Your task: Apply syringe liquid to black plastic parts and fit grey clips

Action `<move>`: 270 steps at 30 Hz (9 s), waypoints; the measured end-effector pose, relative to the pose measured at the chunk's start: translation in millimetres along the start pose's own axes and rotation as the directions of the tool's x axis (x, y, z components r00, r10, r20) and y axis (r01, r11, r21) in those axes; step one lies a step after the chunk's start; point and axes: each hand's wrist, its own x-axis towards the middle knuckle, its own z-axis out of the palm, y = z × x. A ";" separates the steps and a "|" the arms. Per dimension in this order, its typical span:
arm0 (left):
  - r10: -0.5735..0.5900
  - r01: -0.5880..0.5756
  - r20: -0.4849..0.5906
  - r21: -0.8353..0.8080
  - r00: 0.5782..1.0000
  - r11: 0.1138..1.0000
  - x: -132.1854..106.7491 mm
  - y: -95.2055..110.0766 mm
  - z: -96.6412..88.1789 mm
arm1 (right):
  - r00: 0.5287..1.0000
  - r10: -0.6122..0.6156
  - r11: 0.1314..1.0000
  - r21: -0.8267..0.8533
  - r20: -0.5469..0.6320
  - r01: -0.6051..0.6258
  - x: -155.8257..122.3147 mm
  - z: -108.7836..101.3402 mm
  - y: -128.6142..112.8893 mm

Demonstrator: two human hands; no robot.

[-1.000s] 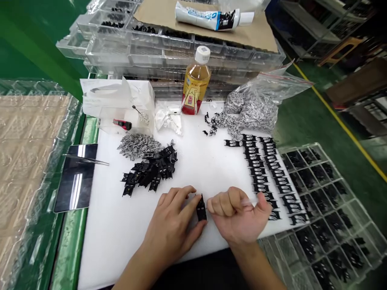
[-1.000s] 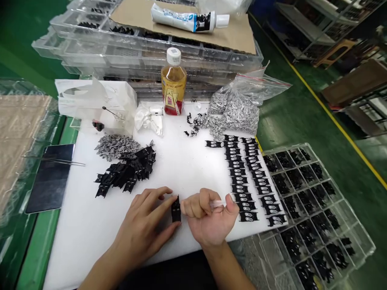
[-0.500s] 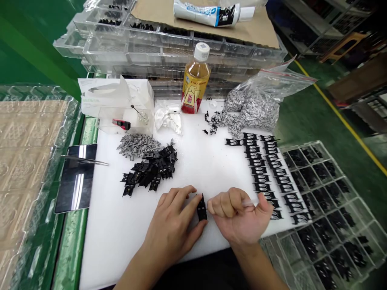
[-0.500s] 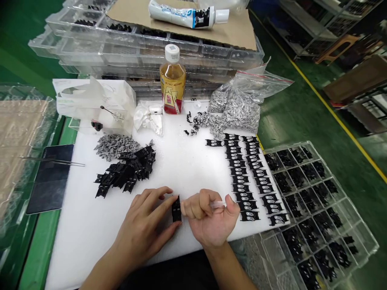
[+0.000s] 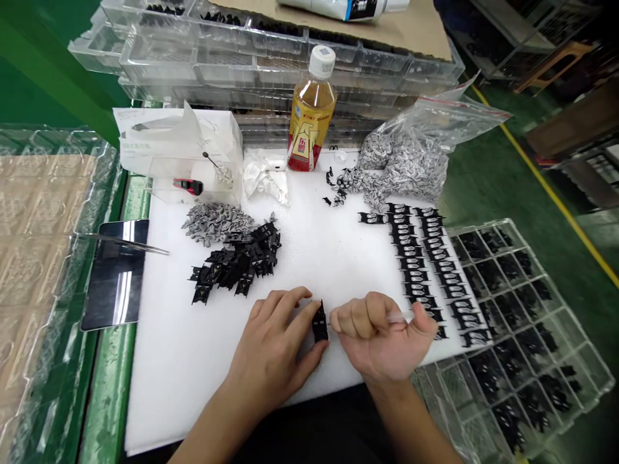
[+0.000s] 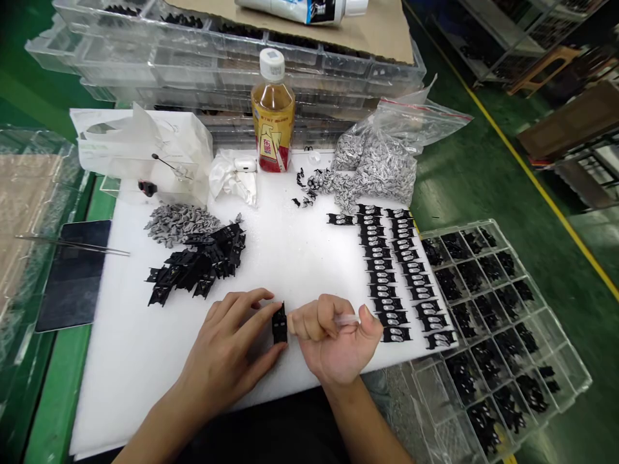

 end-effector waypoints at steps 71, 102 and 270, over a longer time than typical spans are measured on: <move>0.013 -0.014 -0.033 -0.020 0.999 1.000 2.9 2.7 0.4 | 0.993 -0.109 0.994 0.008 0.038 0.109 -0.2 -7.0 2.5; 0.019 -0.019 -0.042 0.012 0.999 1.000 -4.3 0.2 6.4 | 0.998 -0.049 0.998 -0.032 0.036 0.050 -2.9 0.1 6.0; 0.204 -0.110 -0.241 0.355 0.949 0.928 -13.7 -28.6 53.2 | 0.928 0.259 -0.438 -0.823 0.269 0.361 172.1 106.3 34.3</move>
